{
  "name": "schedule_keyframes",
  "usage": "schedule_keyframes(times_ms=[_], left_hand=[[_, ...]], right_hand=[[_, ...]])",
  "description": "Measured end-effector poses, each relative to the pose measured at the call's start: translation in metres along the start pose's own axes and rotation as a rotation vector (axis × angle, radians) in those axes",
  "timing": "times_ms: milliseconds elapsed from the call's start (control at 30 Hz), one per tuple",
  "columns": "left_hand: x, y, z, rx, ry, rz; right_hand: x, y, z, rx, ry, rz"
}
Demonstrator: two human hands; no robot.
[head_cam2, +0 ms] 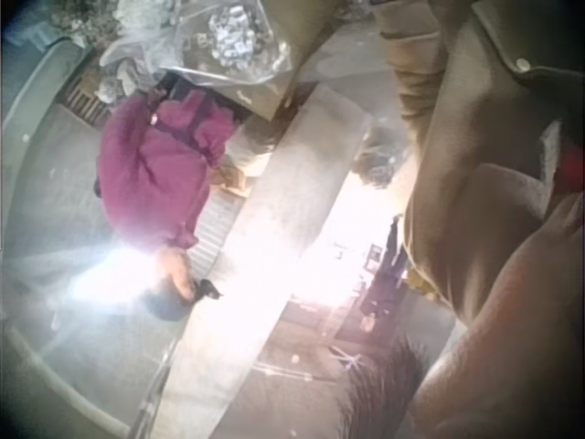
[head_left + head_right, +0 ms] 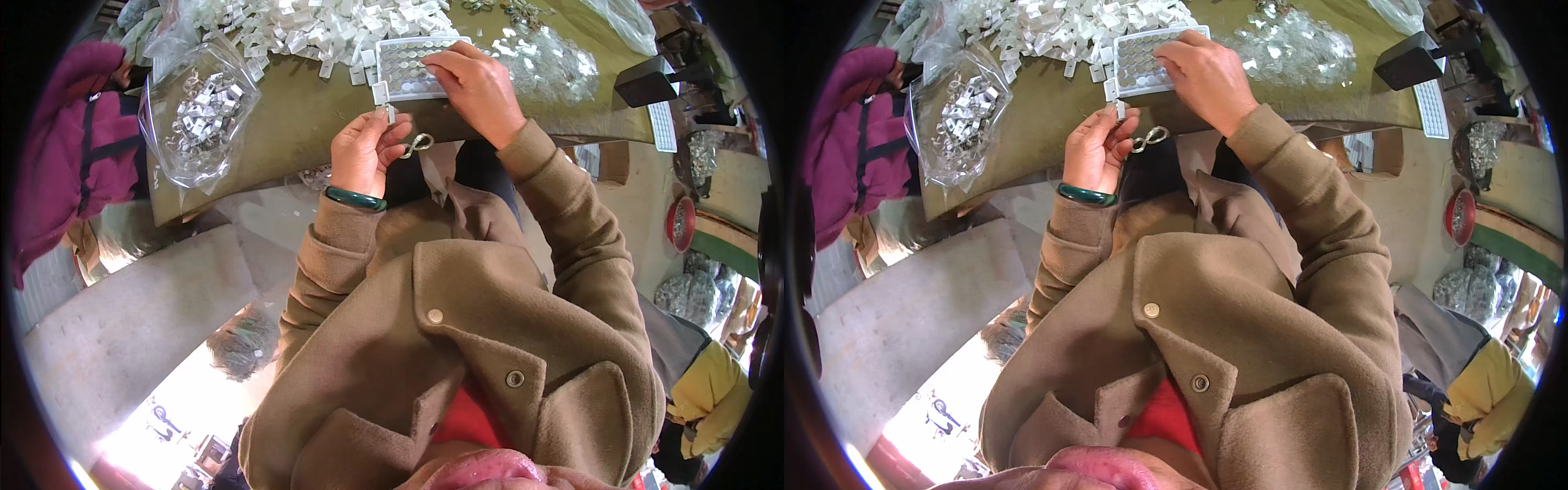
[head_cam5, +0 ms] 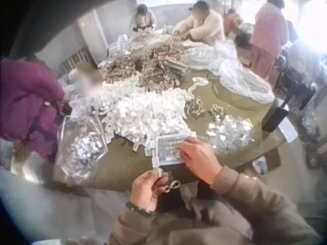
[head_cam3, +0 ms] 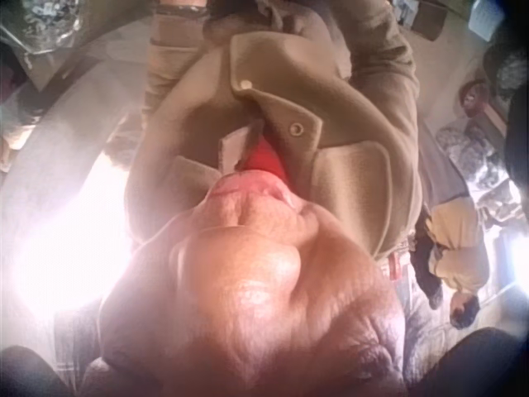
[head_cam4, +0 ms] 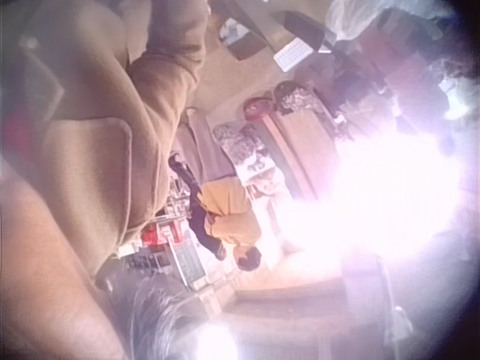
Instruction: The person repeatedly picks small white rectangular components and metal rings from a table, joins them by hand, and places the assembled units into a compartmentalized tray. The person occasionally uses a small flashlight to illuminate the components during assembly.
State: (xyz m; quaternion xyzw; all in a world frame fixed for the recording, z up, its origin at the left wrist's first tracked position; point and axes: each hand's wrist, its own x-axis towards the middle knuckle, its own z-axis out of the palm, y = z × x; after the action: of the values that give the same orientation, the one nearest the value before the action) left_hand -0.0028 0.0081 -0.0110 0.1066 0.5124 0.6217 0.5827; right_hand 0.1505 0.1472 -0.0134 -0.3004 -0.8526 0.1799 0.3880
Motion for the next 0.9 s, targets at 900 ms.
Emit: schedule_keyframes(times_ms=[900], left_hand=[[-0.022,-0.005,0.017,-0.073,-0.125,0.023]], right_hand=[[-0.019,-0.051,-0.012,0.220,0.029,-0.210]])
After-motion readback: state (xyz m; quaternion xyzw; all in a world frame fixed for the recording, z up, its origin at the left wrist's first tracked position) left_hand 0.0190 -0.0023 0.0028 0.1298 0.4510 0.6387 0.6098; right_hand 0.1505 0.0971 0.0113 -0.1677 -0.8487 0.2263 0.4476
